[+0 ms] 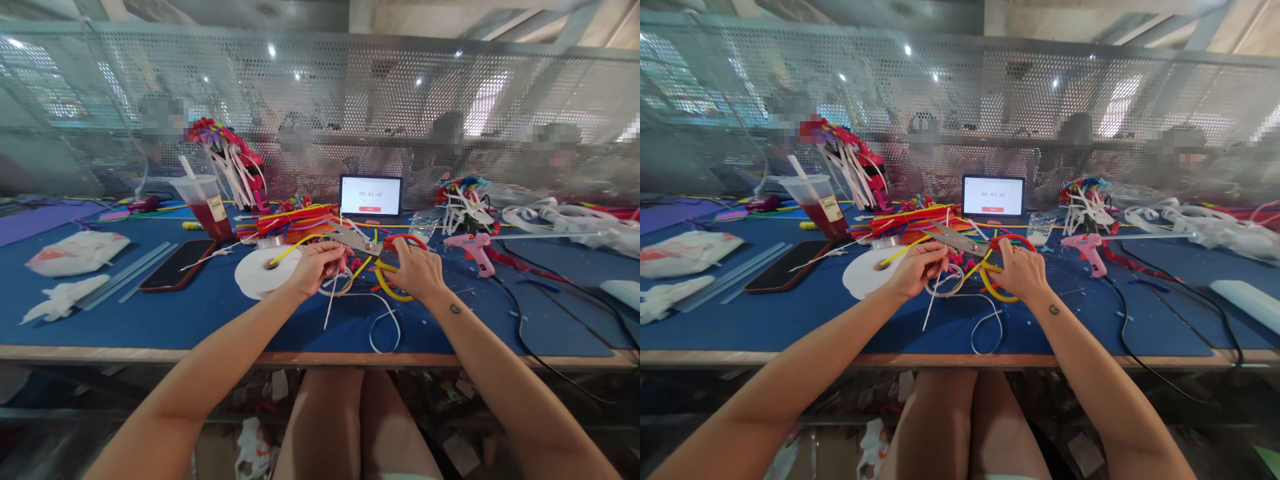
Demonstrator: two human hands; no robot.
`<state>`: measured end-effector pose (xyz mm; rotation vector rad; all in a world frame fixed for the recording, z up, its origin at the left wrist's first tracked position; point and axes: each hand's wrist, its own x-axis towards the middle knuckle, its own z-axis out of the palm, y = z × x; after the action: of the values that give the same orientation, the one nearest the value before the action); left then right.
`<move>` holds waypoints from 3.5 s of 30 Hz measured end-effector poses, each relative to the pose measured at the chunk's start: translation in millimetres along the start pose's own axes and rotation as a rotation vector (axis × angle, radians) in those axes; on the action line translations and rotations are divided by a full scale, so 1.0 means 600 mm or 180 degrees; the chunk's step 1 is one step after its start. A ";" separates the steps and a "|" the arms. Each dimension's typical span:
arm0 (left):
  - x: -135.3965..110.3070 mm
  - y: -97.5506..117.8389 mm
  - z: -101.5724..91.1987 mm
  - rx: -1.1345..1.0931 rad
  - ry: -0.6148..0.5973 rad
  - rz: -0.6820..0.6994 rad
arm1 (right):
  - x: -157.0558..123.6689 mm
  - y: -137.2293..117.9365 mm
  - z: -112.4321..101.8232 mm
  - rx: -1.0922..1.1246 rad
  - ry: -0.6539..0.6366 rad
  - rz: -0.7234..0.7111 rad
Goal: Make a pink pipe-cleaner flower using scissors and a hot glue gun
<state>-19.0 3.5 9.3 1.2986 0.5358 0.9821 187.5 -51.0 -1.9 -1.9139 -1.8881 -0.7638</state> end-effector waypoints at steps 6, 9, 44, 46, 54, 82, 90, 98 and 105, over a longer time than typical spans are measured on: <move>0.002 -0.003 -0.003 0.0011 -0.0020 0.0044 | 0.000 0.000 0.005 -0.0067 -0.0156 0.0044; 0.004 -0.004 -0.004 -0.0027 0.0036 0.0045 | 0.000 0.000 0.007 0.0090 -0.0160 0.0112; 0.000 -0.002 0.000 -0.0040 0.0079 0.0058 | -0.003 -0.011 0.010 0.0329 -0.0077 -0.0064; 0.000 -0.002 0.000 -0.0070 0.0055 0.0059 | -0.003 -0.011 0.010 0.0289 -0.0052 -0.0079; -0.001 -0.001 0.001 -0.0134 0.0038 0.0065 | -0.004 -0.015 0.005 0.0192 -0.0190 -0.0047; -0.001 -0.003 -0.002 0.0128 0.0185 0.0314 | -0.004 -0.003 0.001 0.0579 -0.0158 -0.0039; 0.000 -0.003 -0.003 0.0147 0.0116 0.0384 | -0.006 -0.009 0.006 0.0338 0.0066 -0.0048; 0.001 -0.003 -0.004 0.0198 0.0135 0.0436 | -0.005 -0.009 0.005 0.0287 0.0013 -0.0039; 0.002 0.001 -0.004 0.0148 0.0101 0.0367 | -0.007 -0.010 0.003 0.0444 -0.0054 -0.0016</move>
<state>-20.5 5.8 9.5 1.3693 0.5151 1.0928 181.7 -52.8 -6.6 -1.8363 -1.9038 -0.6021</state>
